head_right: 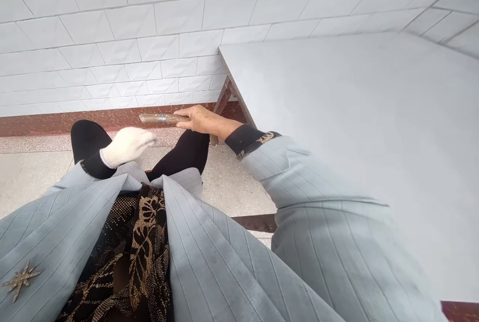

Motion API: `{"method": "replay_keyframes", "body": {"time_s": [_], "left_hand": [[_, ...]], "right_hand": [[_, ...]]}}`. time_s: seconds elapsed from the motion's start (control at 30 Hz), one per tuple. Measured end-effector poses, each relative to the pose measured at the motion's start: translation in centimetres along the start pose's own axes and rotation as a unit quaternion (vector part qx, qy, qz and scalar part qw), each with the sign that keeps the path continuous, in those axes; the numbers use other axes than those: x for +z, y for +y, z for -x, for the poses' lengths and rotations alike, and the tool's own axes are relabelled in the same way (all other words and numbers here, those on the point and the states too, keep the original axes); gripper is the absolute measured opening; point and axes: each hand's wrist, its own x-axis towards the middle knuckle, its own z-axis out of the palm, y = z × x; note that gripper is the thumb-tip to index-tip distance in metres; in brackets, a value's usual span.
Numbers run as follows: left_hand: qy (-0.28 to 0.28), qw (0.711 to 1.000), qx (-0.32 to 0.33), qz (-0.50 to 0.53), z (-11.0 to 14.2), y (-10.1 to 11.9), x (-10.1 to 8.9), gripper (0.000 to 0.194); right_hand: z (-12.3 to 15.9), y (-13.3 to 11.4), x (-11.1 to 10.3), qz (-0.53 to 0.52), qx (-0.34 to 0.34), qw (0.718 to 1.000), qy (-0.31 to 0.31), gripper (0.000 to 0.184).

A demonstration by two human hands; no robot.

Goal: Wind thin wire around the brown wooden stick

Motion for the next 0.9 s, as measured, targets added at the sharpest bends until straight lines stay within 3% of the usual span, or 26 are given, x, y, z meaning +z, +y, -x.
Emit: {"method": "replay_keyframes", "body": {"time_s": [0.1, 0.23, 0.47, 0.57, 0.7, 0.83, 0.9], "left_hand": [[0.051, 0.999, -0.018, -0.004, -0.6, -0.8, -2.0, 0.031], [0.064, 0.996, -0.052, 0.018, -1.7, -2.0, -3.9, 0.03], [0.039, 0.981, -0.073, 0.173, -3.6, -3.5, -4.3, 0.025], [0.018, 0.95, -0.098, 0.296, -4.0, -4.3, -3.2, 0.024], [-0.009, 0.867, -0.121, 0.484, -3.4, -4.7, 0.7, 0.029], [-0.047, 0.799, -0.128, 0.586, -1.6, -3.2, 5.2, 0.041], [-0.073, 0.793, -0.129, 0.592, -0.9, -2.0, 6.3, 0.041]], "right_hand": [[0.0, -0.2, 0.1, -0.002, 0.01, 1.0, -0.024, 0.049], [0.4, -1.2, -0.1, -0.011, 0.026, 0.998, -0.051, 0.054], [1.5, -3.0, -0.8, -0.055, 0.013, 0.993, -0.099, 0.049], [1.5, -3.1, -0.8, -0.063, 0.007, 0.993, -0.1, 0.047], [1.4, -2.6, -0.6, -0.067, 0.0, 0.993, -0.102, 0.049], [0.9, -1.6, -0.1, -0.091, -0.004, 0.991, -0.096, 0.056], [0.5, -1.0, 0.1, -0.106, -0.005, 0.991, -0.076, 0.055]]}}
